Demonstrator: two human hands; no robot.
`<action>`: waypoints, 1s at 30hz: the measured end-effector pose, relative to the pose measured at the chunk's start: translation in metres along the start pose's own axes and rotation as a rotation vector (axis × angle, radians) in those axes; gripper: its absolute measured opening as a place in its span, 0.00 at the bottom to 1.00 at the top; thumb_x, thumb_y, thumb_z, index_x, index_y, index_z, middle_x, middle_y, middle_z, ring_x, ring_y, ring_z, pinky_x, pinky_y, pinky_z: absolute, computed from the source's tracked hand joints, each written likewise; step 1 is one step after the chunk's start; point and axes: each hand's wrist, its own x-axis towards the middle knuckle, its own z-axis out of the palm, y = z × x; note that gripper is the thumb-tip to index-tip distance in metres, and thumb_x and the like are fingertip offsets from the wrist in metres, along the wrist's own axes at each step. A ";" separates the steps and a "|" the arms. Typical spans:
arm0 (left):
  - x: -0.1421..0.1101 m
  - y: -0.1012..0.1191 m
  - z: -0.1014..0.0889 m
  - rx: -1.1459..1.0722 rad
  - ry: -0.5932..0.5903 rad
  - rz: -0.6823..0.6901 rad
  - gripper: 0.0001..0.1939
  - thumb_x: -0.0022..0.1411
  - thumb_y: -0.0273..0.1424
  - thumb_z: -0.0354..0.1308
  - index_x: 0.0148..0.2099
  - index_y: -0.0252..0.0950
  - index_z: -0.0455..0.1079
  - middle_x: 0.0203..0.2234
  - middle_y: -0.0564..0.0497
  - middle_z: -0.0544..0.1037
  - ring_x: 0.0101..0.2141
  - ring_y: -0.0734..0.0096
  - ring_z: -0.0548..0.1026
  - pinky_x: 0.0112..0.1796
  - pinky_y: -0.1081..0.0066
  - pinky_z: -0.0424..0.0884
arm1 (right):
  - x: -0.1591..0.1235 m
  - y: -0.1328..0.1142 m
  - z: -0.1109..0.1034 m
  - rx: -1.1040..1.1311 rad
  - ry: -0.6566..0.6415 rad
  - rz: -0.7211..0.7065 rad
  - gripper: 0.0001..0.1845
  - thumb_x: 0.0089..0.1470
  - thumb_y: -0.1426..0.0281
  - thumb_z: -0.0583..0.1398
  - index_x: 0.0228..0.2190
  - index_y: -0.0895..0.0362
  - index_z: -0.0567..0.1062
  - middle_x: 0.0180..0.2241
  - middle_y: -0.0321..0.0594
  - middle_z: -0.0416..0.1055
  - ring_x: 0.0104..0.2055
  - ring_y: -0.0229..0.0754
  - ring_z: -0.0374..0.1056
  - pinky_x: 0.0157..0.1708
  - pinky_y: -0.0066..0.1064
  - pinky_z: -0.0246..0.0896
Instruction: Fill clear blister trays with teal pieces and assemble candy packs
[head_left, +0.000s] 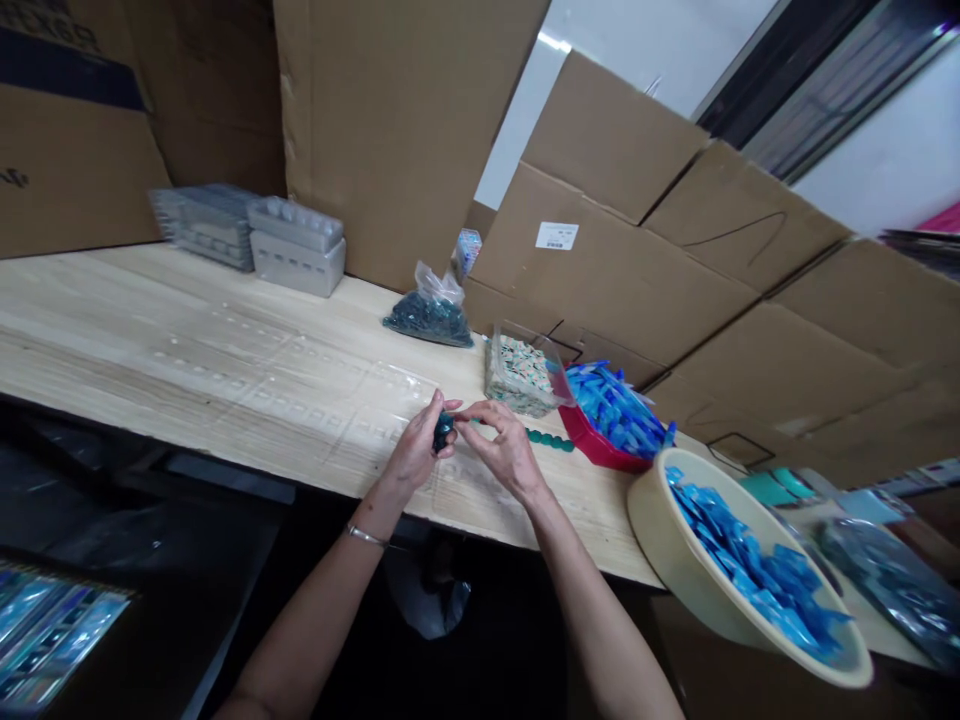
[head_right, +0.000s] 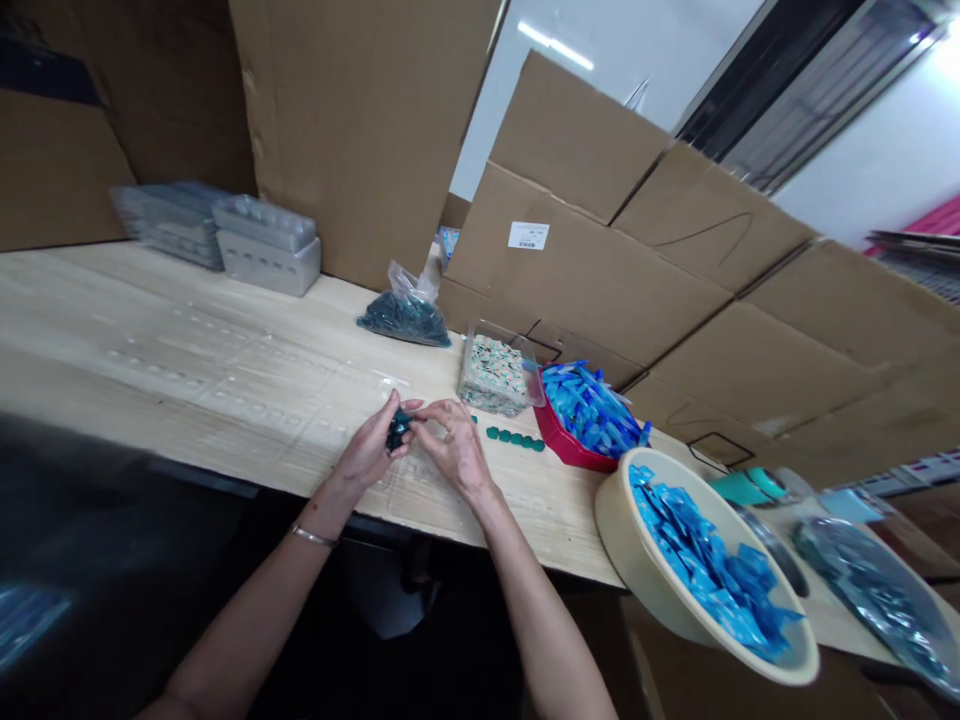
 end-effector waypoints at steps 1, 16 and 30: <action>0.000 0.000 0.000 -0.007 0.002 -0.007 0.26 0.55 0.49 0.54 0.44 0.31 0.69 0.27 0.49 0.70 0.20 0.83 0.63 0.16 0.81 0.54 | 0.000 -0.007 0.002 -0.006 -0.010 -0.012 0.07 0.52 0.68 0.60 0.35 0.53 0.75 0.36 0.39 0.71 0.41 0.41 0.66 0.44 0.36 0.59; -0.004 -0.003 0.005 -0.046 0.045 -0.058 0.26 0.52 0.52 0.54 0.40 0.34 0.69 0.25 0.53 0.70 0.21 0.81 0.65 0.20 0.78 0.58 | -0.009 -0.025 0.008 -0.075 -0.041 -0.110 0.10 0.54 0.71 0.56 0.39 0.53 0.74 0.37 0.43 0.72 0.42 0.44 0.65 0.44 0.39 0.61; -0.004 -0.003 0.010 0.662 0.056 0.315 0.10 0.52 0.37 0.60 0.35 0.36 0.70 0.23 0.54 0.70 0.23 0.78 0.65 0.24 0.78 0.61 | -0.010 -0.006 -0.002 0.495 0.261 0.429 0.11 0.45 0.65 0.63 0.32 0.57 0.76 0.29 0.38 0.75 0.31 0.39 0.72 0.35 0.32 0.68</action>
